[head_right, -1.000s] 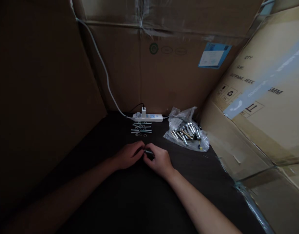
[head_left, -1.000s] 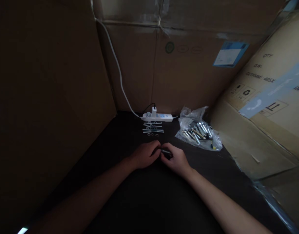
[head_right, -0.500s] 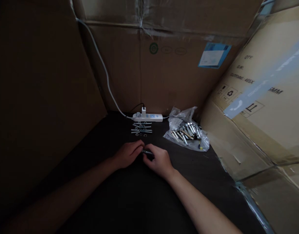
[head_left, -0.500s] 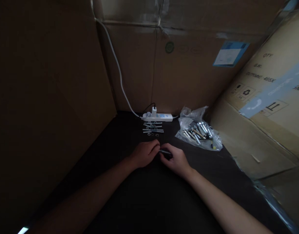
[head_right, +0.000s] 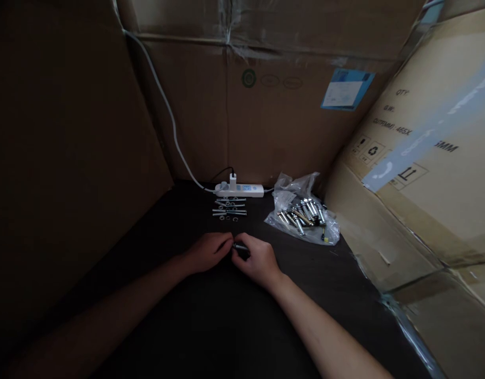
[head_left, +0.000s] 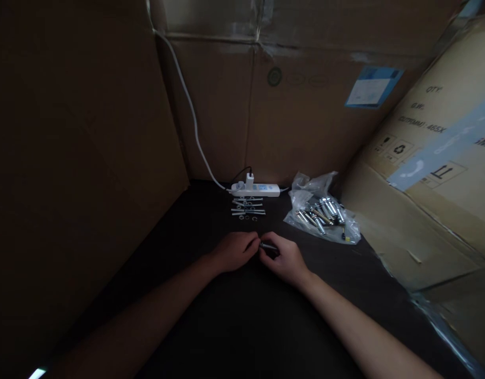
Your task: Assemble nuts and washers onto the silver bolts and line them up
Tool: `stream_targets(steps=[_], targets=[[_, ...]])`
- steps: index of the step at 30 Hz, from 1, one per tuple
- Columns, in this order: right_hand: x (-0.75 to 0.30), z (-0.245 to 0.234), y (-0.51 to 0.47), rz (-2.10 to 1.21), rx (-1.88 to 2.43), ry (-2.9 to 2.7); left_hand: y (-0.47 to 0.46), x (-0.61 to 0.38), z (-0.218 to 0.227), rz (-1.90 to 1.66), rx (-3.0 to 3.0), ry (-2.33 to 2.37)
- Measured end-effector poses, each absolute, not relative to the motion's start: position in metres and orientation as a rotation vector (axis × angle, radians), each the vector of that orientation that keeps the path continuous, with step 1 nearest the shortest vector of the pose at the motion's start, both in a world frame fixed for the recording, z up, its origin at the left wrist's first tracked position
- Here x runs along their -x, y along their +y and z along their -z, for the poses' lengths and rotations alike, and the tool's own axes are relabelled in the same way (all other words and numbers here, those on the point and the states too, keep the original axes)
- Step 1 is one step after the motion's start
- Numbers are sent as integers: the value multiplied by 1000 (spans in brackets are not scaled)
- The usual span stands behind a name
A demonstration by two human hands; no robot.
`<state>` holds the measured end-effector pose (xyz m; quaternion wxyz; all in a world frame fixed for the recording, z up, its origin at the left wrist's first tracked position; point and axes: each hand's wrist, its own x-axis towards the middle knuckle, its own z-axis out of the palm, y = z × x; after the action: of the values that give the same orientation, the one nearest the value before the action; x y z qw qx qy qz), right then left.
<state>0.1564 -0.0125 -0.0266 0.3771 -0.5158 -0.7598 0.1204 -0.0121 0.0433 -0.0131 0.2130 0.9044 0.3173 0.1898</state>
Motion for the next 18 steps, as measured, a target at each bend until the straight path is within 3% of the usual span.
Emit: stream_targets(steps=[18], targets=[[-156,27,-12,-301,1351,-1914,41,14,11,-551,-2397,818]])
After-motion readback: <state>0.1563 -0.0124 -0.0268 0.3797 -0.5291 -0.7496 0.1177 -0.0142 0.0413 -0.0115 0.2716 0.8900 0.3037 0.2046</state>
